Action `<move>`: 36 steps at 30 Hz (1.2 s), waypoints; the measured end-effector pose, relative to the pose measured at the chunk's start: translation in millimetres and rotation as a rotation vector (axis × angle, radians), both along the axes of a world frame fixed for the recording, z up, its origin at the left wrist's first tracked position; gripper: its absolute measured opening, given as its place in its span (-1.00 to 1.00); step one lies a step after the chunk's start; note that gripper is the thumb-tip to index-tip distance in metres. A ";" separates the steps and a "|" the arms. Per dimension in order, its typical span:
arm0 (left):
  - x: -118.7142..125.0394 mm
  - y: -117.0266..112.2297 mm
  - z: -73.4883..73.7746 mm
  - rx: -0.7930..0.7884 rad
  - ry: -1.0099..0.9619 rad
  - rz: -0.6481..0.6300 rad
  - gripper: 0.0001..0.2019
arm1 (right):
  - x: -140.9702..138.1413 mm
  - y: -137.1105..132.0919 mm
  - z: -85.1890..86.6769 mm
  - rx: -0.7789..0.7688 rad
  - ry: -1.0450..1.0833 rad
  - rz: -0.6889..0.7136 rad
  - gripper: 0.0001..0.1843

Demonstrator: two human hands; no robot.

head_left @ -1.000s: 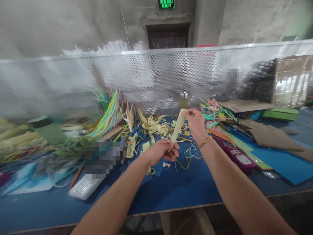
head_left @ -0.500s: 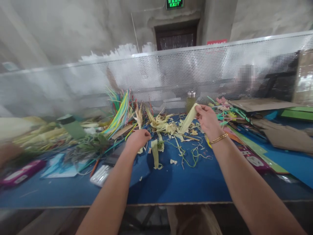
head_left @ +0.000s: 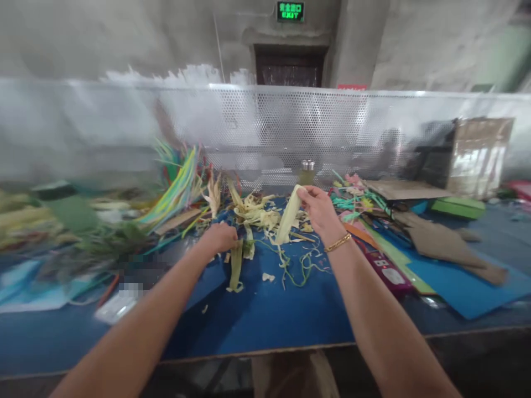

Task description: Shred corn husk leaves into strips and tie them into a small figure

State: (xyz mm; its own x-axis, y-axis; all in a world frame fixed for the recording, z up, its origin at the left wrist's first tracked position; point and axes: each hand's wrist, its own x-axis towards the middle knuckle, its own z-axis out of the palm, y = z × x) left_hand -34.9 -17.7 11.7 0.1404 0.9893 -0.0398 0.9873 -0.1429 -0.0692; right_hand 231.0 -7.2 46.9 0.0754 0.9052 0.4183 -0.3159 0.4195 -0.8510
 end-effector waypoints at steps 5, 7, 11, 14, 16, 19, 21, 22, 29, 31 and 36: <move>-15.8 3.6 5.3 -0.050 -0.237 0.037 -0.85 | -3.9 -1.3 -1.8 0.003 -0.035 0.057 -0.69; -24.8 2.8 11.4 0.035 -0.394 0.048 -0.86 | -5.5 -3.2 -2.1 -0.015 -0.083 0.100 -0.68; -25.9 -10.5 30.3 0.218 -0.650 0.029 -0.80 | -14.9 -15.7 -0.1 -0.033 -0.195 0.198 -0.68; -4.7 -27.4 45.8 0.321 -0.885 -0.019 -0.76 | -29.1 -32.1 3.0 -0.012 -0.291 0.269 -0.74; 14.8 -36.9 53.3 0.338 -1.025 -0.046 -0.76 | -39.7 -43.5 4.5 0.005 -0.351 0.319 -0.77; 40.3 -45.5 58.7 0.389 -1.119 -0.050 -0.73 | -51.9 -56.0 5.2 0.040 -0.389 0.359 -0.79; 50.7 -48.6 59.5 0.369 -1.118 -0.066 -0.72 | -55.7 -59.5 4.9 0.075 -0.395 0.340 -0.79; 53.8 -49.6 59.3 0.356 -1.114 -0.081 -0.73 | -56.3 -59.7 4.6 0.091 -0.396 0.314 -0.79; 50.1 -47.9 50.4 0.331 -1.137 -0.147 -0.75 | -49.1 -44.6 -1.6 0.161 -0.465 0.137 -0.77; 47.7 -46.6 47.9 0.307 -1.183 -0.139 -0.76 | -47.9 -41.2 -3.3 0.167 -0.480 0.105 -0.75; 45.6 -47.4 45.0 0.213 -1.328 -0.124 -0.75 | -48.4 -41.2 -4.1 0.182 -0.466 0.029 -0.63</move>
State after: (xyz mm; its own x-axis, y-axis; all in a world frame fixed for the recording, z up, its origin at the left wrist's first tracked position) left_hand 10.7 -65.1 56.6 0.0410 0.9374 0.3457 0.3068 -0.3411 0.8885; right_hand 182.6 -48.4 42.8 -0.1817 0.8135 0.5525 0.0669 0.5708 -0.8184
